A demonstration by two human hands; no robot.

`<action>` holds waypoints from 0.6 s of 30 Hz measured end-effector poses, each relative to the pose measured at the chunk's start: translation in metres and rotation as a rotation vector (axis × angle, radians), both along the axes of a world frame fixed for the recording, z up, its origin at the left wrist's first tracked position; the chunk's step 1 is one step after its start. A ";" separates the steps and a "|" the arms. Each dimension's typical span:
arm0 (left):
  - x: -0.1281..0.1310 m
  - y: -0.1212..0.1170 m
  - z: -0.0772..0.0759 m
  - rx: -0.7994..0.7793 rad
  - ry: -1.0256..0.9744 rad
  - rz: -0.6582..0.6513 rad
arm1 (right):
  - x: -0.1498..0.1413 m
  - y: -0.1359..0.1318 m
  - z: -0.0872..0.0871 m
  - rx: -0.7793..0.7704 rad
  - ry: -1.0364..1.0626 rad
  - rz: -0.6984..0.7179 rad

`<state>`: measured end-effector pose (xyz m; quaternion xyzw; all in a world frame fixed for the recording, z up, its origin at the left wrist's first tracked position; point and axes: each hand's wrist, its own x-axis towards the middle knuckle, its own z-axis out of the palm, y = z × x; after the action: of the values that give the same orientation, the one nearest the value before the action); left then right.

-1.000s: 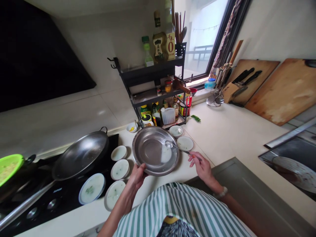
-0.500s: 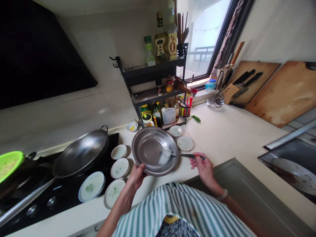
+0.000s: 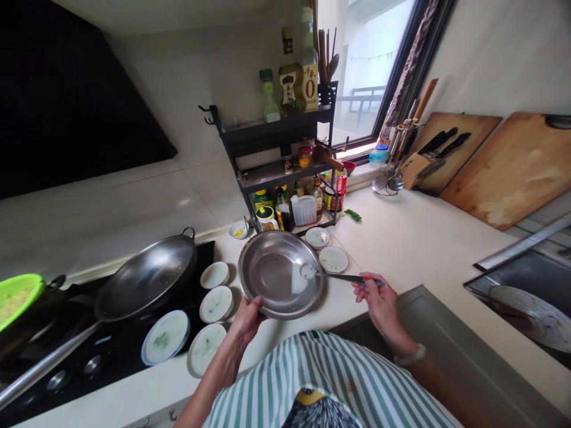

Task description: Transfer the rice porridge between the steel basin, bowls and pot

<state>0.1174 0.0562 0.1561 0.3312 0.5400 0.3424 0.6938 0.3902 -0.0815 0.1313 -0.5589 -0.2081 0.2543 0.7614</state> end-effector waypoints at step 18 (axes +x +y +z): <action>-0.003 0.000 0.001 0.001 0.010 -0.002 | 0.041 -0.017 -0.006 -0.090 -0.486 -0.099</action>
<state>0.1148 0.0565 0.1573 0.3340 0.5429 0.3402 0.6914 0.4316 -0.0985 0.1248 -0.6463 -0.3457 0.0839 0.6751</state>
